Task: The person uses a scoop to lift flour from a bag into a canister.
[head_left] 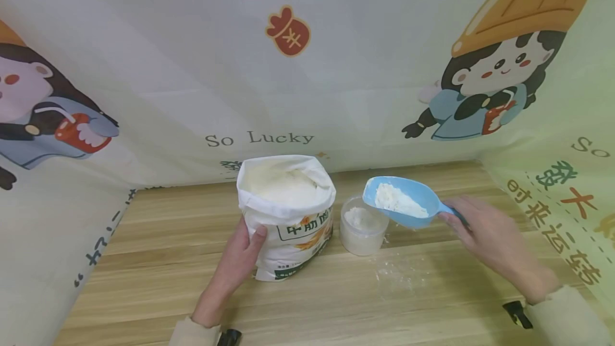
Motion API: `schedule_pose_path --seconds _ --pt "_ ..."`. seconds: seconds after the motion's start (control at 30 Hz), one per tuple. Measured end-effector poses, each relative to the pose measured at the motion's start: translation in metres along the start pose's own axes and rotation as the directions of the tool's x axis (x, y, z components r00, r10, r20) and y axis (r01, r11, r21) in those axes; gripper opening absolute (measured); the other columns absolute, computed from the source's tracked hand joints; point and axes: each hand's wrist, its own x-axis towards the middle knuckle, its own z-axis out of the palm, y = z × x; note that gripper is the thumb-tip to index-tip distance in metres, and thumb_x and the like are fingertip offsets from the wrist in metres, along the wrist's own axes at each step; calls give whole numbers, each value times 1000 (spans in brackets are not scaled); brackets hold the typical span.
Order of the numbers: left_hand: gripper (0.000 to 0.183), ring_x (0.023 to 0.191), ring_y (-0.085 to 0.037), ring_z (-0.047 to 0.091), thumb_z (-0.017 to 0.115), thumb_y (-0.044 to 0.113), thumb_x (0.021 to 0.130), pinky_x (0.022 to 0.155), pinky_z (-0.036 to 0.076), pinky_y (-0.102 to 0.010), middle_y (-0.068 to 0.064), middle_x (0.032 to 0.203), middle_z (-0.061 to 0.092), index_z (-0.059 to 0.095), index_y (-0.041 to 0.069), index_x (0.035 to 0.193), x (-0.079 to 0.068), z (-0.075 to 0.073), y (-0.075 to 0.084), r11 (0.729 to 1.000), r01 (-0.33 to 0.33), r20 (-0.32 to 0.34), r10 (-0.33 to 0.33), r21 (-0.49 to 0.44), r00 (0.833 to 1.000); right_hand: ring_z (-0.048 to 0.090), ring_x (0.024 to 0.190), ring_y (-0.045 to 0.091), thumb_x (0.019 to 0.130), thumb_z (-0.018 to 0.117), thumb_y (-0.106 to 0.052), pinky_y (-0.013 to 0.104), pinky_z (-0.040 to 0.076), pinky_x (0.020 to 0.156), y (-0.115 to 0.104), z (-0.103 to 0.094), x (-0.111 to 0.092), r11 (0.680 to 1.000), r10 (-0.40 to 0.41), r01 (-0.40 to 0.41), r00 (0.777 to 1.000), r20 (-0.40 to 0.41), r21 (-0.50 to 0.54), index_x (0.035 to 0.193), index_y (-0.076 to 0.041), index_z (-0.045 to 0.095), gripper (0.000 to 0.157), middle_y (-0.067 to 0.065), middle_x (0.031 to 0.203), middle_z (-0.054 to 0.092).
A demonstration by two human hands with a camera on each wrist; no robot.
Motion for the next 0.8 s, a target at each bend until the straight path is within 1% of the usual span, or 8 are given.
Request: schedule_pose_path --seconds 0.1,0.2,0.33,0.4,0.43,0.53,0.63,0.8 --pt "59 137 -46 49 42 45 111 111 38 -65 -26 144 55 39 1 150 0 0 0 1000 4 5 -4 7 1000 71 90 37 98 72 -20 56 58 71 3 -3 0 999 -1 2 1000 24 -43 112 -5 71 21 15 105 74" --pt "57 137 -46 48 43 42 111 112 37 -65 -27 144 54 39 1 150 1 0 0 1000 10 7 -10 6 1000 71 90 38 99 72 -24 55 58 69 6 -7 1 996 0 5 998 57 -86 114 -5 72 24 15 106 75" --pt "53 137 -46 48 43 37 112 112 38 -65 -27 145 53 39 0 150 1 0 0 1000 25 13 -25 0 1000 71 83 34 97 73 -23 49 58 62 5 -14 4 991 3 12 993 116 -133 116 -5 73 26 13 102 75" --pt "52 137 -46 49 43 36 112 111 39 -65 -27 145 54 39 0 150 0 0 0 999 35 17 -34 -4 999 71 82 32 96 74 -23 47 57 61 5 -17 7 990 -8 28 990 142 -141 115 -5 73 26 12 102 75" --pt "52 136 -46 49 43 36 112 110 40 -65 -27 144 54 39 1 150 0 0 0 999 38 18 -38 -5 999 71 83 32 96 74 -23 47 58 62 5 -18 8 990 -10 32 988 154 -140 115 -5 73 26 12 102 74" --pt "53 135 -46 50 43 38 112 110 40 -65 -26 144 55 40 2 150 -1 0 0 999 43 21 -43 -8 999 72 92 37 96 74 -23 53 60 71 4 -22 11 989 -23 48 984 177 -137 116 -5 73 27 15 109 74" --pt "55 136 -45 50 43 42 111 110 40 -65 -25 145 55 40 3 151 -1 -1 0 999 44 25 -44 -7 999 71 97 40 96 74 -23 56 59 75 4 -25 13 989 -21 49 981 194 -141 117 -5 73 27 16 111 74" --pt "57 138 -43 49 43 45 110 111 40 -64 -23 146 54 39 6 151 -1 -1 -1 999 53 36 -53 -11 998 71 90 35 94 76 -21 53 59 72 4 -28 17 983 -48 83 977 208 -166 113 -6 74 24 10 101 74"
